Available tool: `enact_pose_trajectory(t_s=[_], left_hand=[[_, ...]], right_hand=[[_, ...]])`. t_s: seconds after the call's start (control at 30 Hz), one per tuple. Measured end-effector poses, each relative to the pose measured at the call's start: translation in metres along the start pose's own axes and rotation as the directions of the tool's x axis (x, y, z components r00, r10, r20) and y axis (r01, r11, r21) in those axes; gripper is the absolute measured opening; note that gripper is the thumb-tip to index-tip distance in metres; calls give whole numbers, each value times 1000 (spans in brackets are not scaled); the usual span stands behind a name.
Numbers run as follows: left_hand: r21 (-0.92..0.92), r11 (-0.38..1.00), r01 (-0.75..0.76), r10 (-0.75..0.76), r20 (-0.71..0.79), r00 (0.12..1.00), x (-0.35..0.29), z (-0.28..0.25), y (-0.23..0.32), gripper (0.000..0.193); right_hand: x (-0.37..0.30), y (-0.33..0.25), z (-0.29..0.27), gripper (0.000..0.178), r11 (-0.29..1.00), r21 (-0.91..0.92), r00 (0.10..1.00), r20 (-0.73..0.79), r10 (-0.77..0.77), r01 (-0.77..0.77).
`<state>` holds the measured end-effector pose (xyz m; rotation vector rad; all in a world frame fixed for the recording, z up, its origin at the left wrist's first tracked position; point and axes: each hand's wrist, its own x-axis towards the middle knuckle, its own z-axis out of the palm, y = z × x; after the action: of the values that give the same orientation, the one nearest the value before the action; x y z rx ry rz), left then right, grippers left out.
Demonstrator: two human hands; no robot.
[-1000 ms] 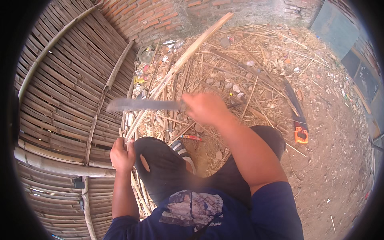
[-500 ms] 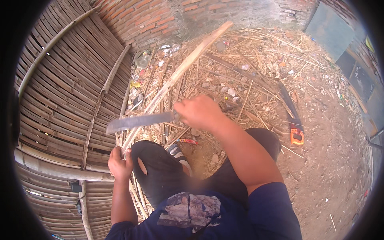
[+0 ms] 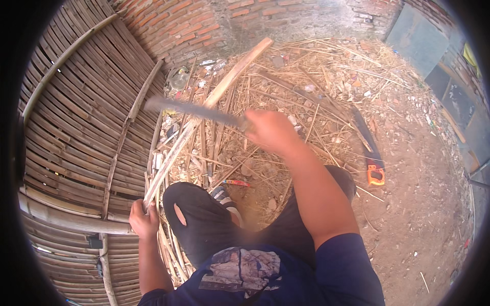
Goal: The person strips bark and excess material from a thin bamboo pole using a machete.
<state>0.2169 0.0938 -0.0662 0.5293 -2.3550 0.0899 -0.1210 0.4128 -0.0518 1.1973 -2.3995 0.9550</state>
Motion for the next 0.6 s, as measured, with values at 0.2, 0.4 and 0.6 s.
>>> enact_pose_trajectory(t_s=[0.2,0.4,0.6], left_hand=[[99,987,-129,134,-47,990,-6,-9,-33,40],[187,976,-114,122,-31,992,-25,-29,-63,38],[204,971,-121,136,-60,989,-30,-19,-61,35]], right_hand=[[2,-16,1,21,989,-55,986,107,-131,137],[13,14,-26,20,911,98,914,106,391,-401],[-1,-10,-6,21,999,-30,992,125,-21,25]])
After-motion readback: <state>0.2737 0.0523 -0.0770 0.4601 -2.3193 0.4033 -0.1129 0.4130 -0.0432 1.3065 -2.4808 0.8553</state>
